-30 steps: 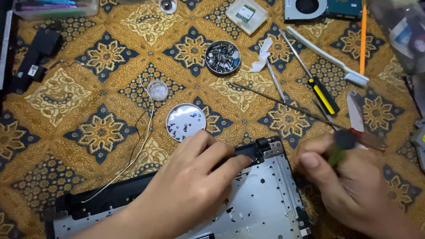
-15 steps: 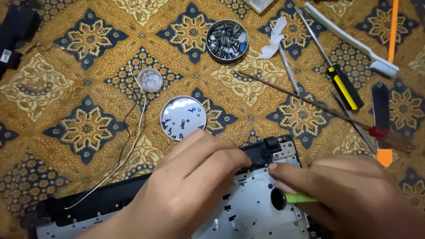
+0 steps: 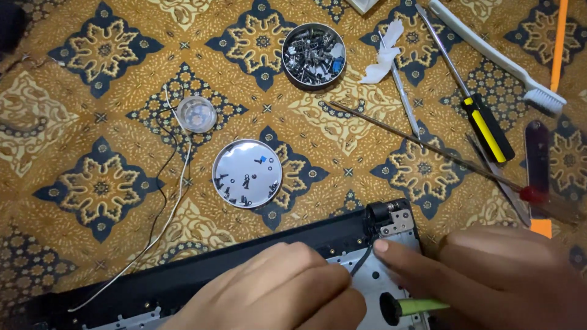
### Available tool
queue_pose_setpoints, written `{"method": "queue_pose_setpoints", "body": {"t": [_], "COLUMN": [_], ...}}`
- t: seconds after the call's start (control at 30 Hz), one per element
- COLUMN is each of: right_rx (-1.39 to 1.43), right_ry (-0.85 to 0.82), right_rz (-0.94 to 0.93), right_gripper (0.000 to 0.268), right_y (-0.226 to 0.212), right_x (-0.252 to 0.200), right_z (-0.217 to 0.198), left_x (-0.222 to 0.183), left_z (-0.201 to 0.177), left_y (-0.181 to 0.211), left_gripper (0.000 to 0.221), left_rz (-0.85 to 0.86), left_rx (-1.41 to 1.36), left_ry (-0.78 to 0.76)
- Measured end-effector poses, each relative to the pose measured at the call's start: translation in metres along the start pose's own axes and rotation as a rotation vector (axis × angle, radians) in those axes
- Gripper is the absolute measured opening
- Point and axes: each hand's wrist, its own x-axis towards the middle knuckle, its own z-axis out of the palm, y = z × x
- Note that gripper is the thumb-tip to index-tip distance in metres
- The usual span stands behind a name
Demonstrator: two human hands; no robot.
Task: Repairing a laptop by routing internal cables and using a precision screwdriver to secure components.
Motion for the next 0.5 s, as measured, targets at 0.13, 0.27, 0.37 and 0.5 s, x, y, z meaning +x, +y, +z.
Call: {"method": "queue_pose_setpoints", "body": {"t": [0.13,0.27,0.37,0.5], "right_rx": [-0.079,-0.101,-0.192,-0.38], "right_ry": [0.024,0.076,0.088,0.078], "right_rz": [-0.029,-0.068,-0.045,0.019], "right_gripper": [0.051,0.048,0.048,0.046], "right_y": [-0.005,-0.006,-0.013,-0.024], "right_x": [0.006,0.007,0.005,0.0], "right_z": [0.002,0.005,0.011,0.021], "left_x": [0.004,0.004,0.007,0.008], "left_z": [0.011,0.005,0.001,-0.001], "left_y": [-0.002,-0.007,-0.007,-0.003], "left_gripper": [0.022,0.006,0.015,0.012], "left_rz": [0.056,0.157,0.323,0.279], "left_rx": [0.057,0.041,0.061,0.132], "left_ry": [0.204,0.289,0.413,0.453]}}
